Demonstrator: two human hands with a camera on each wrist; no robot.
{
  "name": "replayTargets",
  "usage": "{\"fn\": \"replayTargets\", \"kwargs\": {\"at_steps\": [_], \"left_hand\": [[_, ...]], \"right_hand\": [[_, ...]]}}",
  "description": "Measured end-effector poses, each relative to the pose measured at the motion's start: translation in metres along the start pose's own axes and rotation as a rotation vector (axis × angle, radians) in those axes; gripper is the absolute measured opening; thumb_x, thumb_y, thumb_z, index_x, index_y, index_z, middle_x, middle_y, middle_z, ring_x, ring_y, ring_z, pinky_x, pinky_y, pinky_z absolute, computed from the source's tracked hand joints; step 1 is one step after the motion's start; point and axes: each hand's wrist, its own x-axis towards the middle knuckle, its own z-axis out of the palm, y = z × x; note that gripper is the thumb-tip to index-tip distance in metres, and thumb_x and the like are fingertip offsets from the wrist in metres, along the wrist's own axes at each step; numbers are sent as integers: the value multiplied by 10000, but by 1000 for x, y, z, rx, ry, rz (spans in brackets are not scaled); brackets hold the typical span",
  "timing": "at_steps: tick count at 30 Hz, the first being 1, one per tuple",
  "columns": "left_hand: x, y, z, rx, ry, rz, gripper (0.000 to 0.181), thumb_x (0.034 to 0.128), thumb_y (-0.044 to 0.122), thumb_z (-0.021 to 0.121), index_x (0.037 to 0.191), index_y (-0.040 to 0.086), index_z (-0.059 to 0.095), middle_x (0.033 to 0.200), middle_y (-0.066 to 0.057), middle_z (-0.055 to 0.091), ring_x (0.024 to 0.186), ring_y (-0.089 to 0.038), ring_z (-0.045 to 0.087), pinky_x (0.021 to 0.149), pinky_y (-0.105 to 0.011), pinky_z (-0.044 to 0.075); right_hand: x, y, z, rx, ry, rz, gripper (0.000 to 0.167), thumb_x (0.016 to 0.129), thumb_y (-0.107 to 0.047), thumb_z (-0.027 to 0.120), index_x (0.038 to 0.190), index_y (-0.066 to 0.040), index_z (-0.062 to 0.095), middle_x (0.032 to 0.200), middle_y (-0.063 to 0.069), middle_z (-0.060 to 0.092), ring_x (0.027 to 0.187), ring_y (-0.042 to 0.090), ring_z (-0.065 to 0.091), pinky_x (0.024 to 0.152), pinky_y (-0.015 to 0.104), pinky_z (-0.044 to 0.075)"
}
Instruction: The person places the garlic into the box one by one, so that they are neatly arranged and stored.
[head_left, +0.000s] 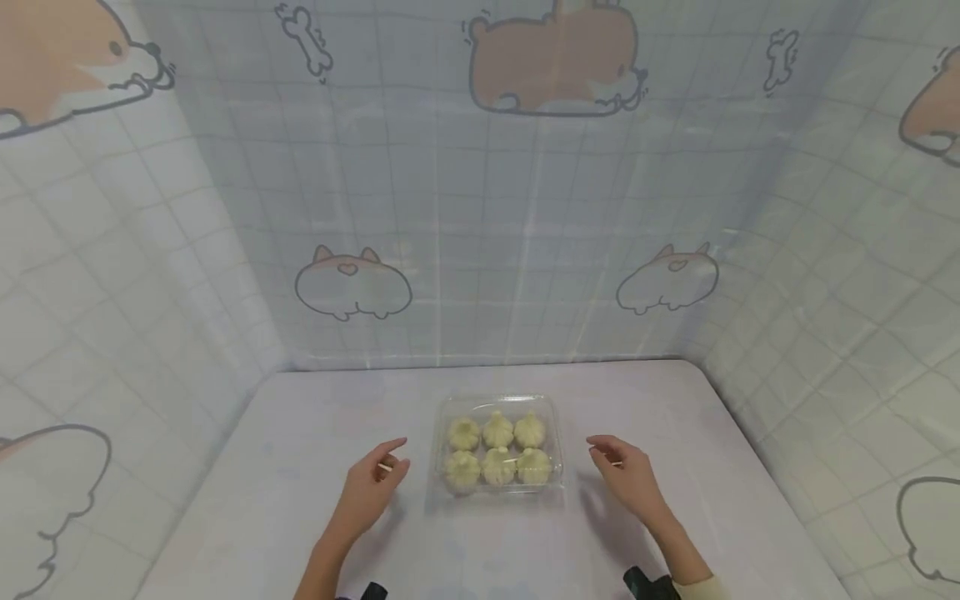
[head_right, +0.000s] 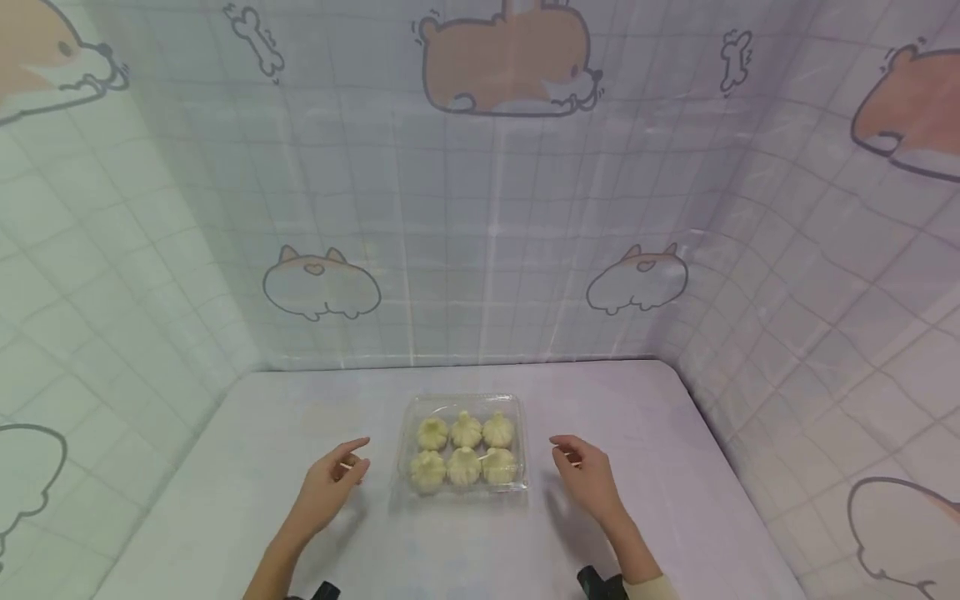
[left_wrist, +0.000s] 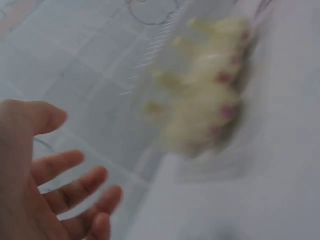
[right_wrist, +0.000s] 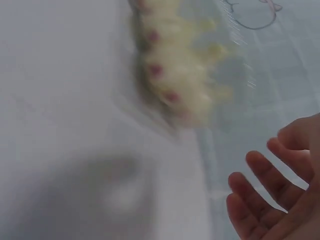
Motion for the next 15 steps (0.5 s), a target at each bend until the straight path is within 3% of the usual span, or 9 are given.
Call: {"fn": "replayTargets", "kwargs": {"at_steps": [3, 6, 11, 15], "left_hand": [[10, 14, -30, 211, -13, 76, 394, 944, 295, 655, 1298, 129, 605, 1021, -60, 651, 935, -255, 631, 774, -422, 514], [21, 23, -59, 408, -10, 162, 457, 944, 363, 637, 1314, 100, 590, 1179, -131, 618, 1082, -332, 584, 878, -536, 459], [38, 29, -103, 658, 53, 282, 459, 916, 329, 657, 1282, 55, 605, 1242, -214, 576, 1099, -424, 555, 865, -602, 429], [46, 34, -128, 764, 116, 360, 461, 870, 292, 696, 1251, 44, 618, 1267, -260, 546, 1118, -459, 525, 849, -664, 379]], "right_hand": [[16, -11, -26, -120, -9, -162, 207, 922, -55, 645, 1123, -43, 693, 1059, 83, 694, 930, 243, 646, 759, 413, 529], [32, -21, -50, -230, -10, -268, 238, 918, -48, 645, 1153, -24, 674, 1136, 145, 659, 963, 317, 636, 760, 478, 517], [52, -30, -78, -404, -27, -332, 340, 937, -96, 623, 1259, 12, 600, 1267, 224, 564, 1106, 405, 562, 873, 553, 457], [61, -32, -94, -512, -31, -379, 434, 952, -116, 602, 1350, 31, 517, 1343, 273, 497, 1216, 461, 464, 951, 605, 382]]}}
